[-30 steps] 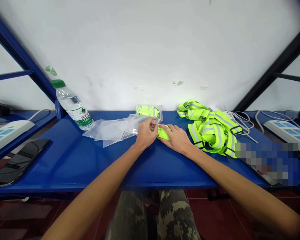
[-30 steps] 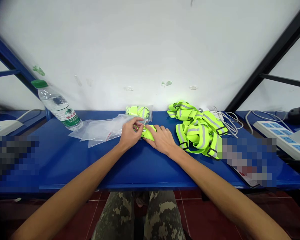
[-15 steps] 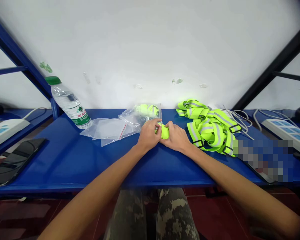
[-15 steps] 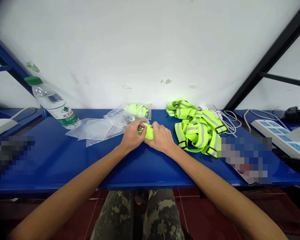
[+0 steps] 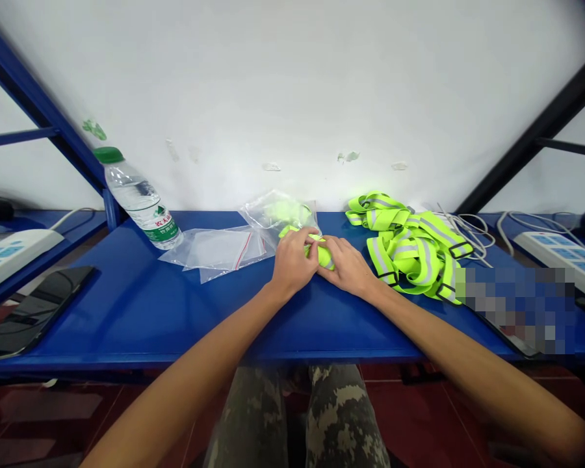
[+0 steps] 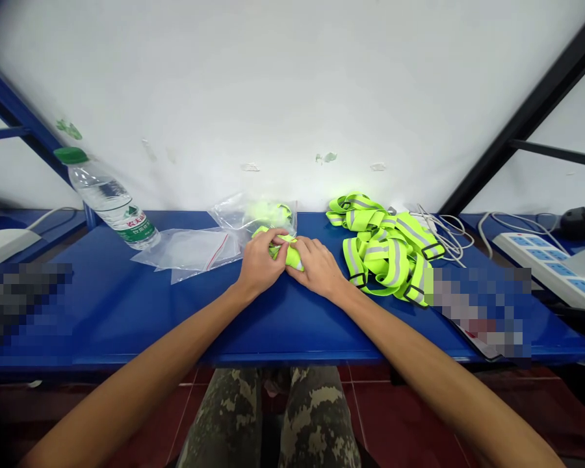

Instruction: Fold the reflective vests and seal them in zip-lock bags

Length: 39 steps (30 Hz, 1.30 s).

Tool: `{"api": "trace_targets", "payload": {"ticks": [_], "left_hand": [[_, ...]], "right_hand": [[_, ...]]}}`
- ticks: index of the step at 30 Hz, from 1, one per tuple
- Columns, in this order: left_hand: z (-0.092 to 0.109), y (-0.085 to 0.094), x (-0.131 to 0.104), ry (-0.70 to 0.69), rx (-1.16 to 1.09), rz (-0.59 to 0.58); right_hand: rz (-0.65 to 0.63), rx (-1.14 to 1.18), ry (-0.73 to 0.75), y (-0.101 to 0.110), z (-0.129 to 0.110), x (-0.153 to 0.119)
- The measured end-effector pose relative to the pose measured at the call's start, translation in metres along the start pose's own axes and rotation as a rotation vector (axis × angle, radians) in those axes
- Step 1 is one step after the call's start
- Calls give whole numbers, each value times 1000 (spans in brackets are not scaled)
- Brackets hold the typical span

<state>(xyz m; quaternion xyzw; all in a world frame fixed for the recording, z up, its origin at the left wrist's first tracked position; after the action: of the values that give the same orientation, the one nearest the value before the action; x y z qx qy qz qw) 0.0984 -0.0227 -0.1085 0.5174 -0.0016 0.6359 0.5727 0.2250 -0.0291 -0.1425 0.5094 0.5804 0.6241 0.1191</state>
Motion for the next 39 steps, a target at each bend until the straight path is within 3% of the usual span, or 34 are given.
{"api": "trace_targets", "payload": {"ticks": [5,9,13,22,28,32,35,39], "left_hand": [[2,8,-1,7,17,95],[-3,11,-2,54,53,139],[3,8,-2,-14,57,88],[21,-1,-8,-212,-73,17],[16,-10,-11,-176,-61,-29],[18,-12,-11,-185,-88,-84],[15,-9,-9,-201,-115,-142],[10,-11,-11,-273,-133,-321]], "right_hand": [[134,42,-67,6,6,1],[131,-22,-56,5,0,2],[68,-103,10,3,-11,2],[226,-8,-145,10,6,1],[152,-118,-277,5,3,2],[135,-129,-238,6,1,1],[113,-22,-190,8,7,1],[-24,272,-94,13,19,-1]]}}
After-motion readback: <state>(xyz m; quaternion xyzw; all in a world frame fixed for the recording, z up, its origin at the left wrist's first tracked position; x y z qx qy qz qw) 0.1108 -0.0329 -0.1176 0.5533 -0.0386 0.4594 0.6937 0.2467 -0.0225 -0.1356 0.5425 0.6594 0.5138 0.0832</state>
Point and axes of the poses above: each hand's wrist, its own x-axis towards the middle knuckle, its own y-axis out of the back of the hand, z = x × y, the point moved 6 cm from there along x, towards the middle knuckle, and after that the axes turned 3 degrees about x, right-handed, at the moved point
